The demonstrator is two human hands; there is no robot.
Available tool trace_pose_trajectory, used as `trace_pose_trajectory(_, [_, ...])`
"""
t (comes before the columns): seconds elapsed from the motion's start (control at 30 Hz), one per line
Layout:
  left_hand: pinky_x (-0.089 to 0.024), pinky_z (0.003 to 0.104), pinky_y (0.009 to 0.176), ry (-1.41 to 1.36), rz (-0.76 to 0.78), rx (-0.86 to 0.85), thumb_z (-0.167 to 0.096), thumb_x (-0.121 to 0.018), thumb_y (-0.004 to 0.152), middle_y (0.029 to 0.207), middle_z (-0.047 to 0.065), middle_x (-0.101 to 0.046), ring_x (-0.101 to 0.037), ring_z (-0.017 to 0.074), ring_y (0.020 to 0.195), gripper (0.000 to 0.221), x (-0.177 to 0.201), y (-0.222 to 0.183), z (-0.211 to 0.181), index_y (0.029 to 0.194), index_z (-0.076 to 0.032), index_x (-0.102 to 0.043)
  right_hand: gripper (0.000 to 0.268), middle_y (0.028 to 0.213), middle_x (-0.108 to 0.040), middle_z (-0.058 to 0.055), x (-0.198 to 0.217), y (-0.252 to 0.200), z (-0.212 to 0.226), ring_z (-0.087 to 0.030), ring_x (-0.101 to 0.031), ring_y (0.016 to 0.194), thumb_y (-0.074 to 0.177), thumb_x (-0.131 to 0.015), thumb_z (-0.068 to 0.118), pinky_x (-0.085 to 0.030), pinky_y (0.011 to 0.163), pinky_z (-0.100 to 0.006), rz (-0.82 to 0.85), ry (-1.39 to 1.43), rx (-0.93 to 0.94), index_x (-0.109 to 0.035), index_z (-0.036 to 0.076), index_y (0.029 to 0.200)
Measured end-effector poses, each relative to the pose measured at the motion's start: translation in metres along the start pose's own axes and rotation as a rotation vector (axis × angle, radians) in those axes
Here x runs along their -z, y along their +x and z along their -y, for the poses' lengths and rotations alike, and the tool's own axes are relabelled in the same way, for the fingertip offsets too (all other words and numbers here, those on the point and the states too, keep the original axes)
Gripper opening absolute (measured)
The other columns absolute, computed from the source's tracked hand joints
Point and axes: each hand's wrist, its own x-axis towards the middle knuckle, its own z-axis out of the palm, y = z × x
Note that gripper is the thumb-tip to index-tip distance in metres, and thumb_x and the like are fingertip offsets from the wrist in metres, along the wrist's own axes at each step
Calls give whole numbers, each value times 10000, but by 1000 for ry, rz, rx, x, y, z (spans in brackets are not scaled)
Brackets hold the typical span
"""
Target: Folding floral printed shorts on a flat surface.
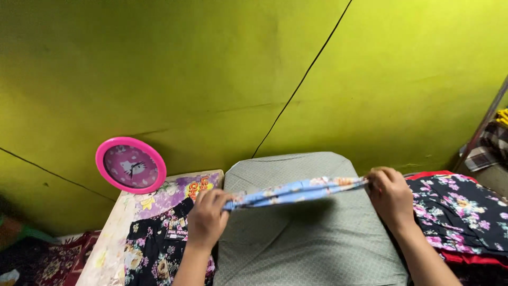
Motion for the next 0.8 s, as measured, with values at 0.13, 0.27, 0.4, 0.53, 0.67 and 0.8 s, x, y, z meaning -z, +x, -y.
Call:
trace_pose_trajectory(0.13, [-703, 190, 611, -123, 25, -13, 219, -604, 685, 1047, 42, -660, -656, 224, 964, 521, -25, -50, -17, 1058, -142, -644, 115, 1110, -707, -170, -2, -71, -15, -352, -650, 985, 901, -721, 143, -550, 775, -436, 127, -8, -88, -683, 65, 977])
trace_pose_trajectory(0.27, [-598, 287, 574, -236, 280, 4, -170, -576, 864, 992, 43, -664, -657, 231, 832, 187, -123, -179, -11, 1007, -185, -696, 67, 1026, -670, -56, -31, -214, -64, -259, -658, 903, 897, -643, 202, -521, 767, -353, 357, 38, -224, -688, 164, 928])
trace_pose_trajectory(0.4, [-422, 403, 693, -268, 608, 59, -509, -607, 944, 1073, -12, -615, -558, 219, 967, 281, -139, -197, 2, 1100, -280, -652, 313, 1026, -791, -135, -38, -282, -117, -196, -767, 916, 955, -664, 82, -562, 866, -268, 780, 444, -1210, -941, -32, 865])
trace_pose_trajectory(0.53, [-336, 415, 987, -369, 1084, 281, -540, -674, 895, 1333, -16, -535, -491, 207, 1222, 474, -107, -188, -12, 1305, -325, -570, 554, 1263, -736, 39, -31, -343, -166, -98, -736, 1147, 665, -777, 182, -512, 1011, -196, 464, 213, -240, -780, 334, 1198])
trace_pose_trajectory(0.67, [-329, 485, 1220, -424, 1001, 519, -614, -667, 874, 1543, -3, -526, -472, 225, 1445, 653, -93, -185, -52, 1445, -315, -560, 389, 1329, -738, 49, -11, -218, -38, -133, -671, 1236, 825, -773, 199, -479, 1062, -297, 443, 117, -704, -789, 270, 1207])
trace_pose_trajectory(0.8, [42, 570, 1285, -144, 938, 608, -932, -341, 856, 1755, 49, 109, 132, 284, 1615, 1099, -105, -143, -120, 1674, -295, 24, 818, 1682, -283, 58, -28, -127, 157, -298, -220, 1561, 901, -764, 274, -283, 1281, -517, 1131, 149, -748, -317, 260, 1586])
